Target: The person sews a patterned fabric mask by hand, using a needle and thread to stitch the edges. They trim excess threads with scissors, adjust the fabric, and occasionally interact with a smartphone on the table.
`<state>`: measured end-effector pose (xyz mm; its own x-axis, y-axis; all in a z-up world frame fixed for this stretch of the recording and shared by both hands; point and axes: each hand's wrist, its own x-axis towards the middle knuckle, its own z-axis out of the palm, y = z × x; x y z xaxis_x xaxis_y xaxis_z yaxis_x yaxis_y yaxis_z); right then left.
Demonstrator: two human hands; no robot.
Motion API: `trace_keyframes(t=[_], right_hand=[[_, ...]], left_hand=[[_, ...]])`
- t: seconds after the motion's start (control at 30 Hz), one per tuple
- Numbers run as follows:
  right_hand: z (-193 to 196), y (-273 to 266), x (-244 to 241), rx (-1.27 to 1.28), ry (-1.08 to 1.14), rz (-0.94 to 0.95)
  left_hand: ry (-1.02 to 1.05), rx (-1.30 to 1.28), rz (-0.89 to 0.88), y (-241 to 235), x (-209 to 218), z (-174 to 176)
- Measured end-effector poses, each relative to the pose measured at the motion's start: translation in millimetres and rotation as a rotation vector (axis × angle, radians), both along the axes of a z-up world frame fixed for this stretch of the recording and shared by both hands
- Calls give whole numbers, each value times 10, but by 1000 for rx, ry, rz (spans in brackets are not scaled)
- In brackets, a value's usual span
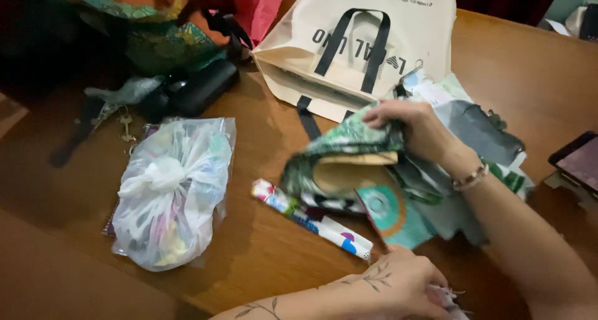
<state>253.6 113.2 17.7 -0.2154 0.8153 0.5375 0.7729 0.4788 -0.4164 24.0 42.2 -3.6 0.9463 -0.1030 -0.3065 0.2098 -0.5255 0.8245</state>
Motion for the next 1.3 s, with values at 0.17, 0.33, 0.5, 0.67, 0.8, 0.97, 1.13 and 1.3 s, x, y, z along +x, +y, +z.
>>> trace_keyframes(t=[0.17,0.33,0.5,0.67,0.8,0.97,1.13,1.3], right_hand=[[1,-399,-190,-99,112,38],[-24,-407,-215,-130,131,-14],[-183,63,-16,-93,17,-211],[27,732,-37,-65,85,-176],[8,1233,110,6,-33,-390],[386,1039,-544,-252,-247,-481],[161,438,-1200,-550,-611,-553],[253,154,-1065,-817,-714,-465]], left_hand=[[-82,-18,-35,58,-11,44],[-135,4,-17,-3,10,-25],[-186,95,-27,-81,65,-237],[-61,86,-24,-53,29,-47],[-122,32,-50,-19,-13,-11],[-72,60,-25,-21,-36,36],[-76,70,-22,-47,-3,-23],[11,86,-18,-27,-13,121]])
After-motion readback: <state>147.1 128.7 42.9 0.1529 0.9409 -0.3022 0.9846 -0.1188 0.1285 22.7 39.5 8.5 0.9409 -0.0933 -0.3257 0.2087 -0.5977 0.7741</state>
